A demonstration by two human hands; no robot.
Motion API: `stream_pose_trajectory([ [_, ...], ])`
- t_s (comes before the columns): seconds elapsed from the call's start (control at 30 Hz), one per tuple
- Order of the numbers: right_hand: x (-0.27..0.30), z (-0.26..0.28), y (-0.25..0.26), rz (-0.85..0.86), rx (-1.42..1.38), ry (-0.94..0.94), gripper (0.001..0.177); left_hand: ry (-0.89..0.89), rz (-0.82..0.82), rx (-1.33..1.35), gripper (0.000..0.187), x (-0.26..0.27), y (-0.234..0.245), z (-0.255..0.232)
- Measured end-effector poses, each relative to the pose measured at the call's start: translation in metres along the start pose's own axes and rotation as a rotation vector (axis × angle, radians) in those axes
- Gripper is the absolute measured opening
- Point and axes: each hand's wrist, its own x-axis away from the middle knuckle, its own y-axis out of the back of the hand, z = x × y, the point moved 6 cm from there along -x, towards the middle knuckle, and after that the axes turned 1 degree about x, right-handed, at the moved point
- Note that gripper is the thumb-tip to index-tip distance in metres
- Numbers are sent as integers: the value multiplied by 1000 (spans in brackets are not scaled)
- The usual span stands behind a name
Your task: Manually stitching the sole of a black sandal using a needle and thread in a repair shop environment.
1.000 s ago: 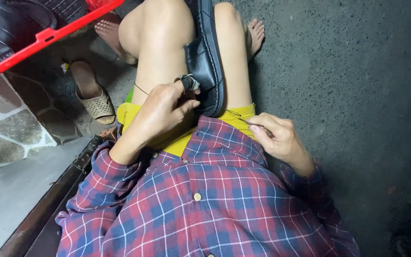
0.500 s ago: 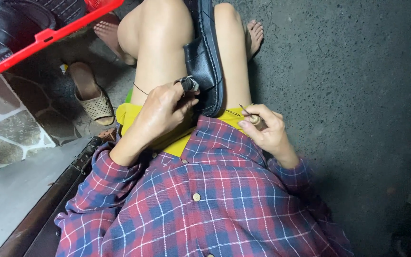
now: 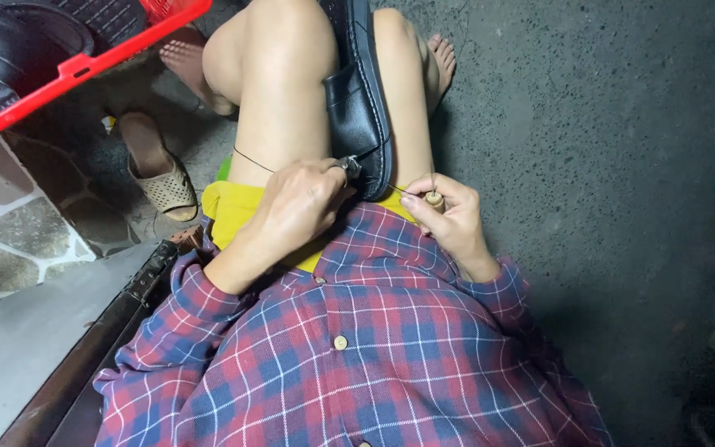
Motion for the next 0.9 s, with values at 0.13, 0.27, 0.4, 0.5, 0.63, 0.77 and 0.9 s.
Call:
stream_pose_trajectory([
  [0.13,3,-22,-1,-39,-319,-133,5,45,2,-52,8,-2,3,-3],
  [0.27,-2,-11,-5,-84,-191,-84,19,162,15,40,12,-3,11,0],
  [0.4,9,5,4,-219,337,331,25,228,-12,228,15,-4,29,-1],
  [0.5,15,34,-10,-277,455,527,20,275,-34,402,18,2,41,0],
  [0.63,0,49,-41,-92,679,623,13,330,-8,915,14,6,34,-4],
  [0.77,0,41,-49,-52,773,692,8,350,-35,950,17,8,37,-4],
  [0.9,4,20,-24,-163,489,592,11,218,-123,456,21,8,39,1],
])
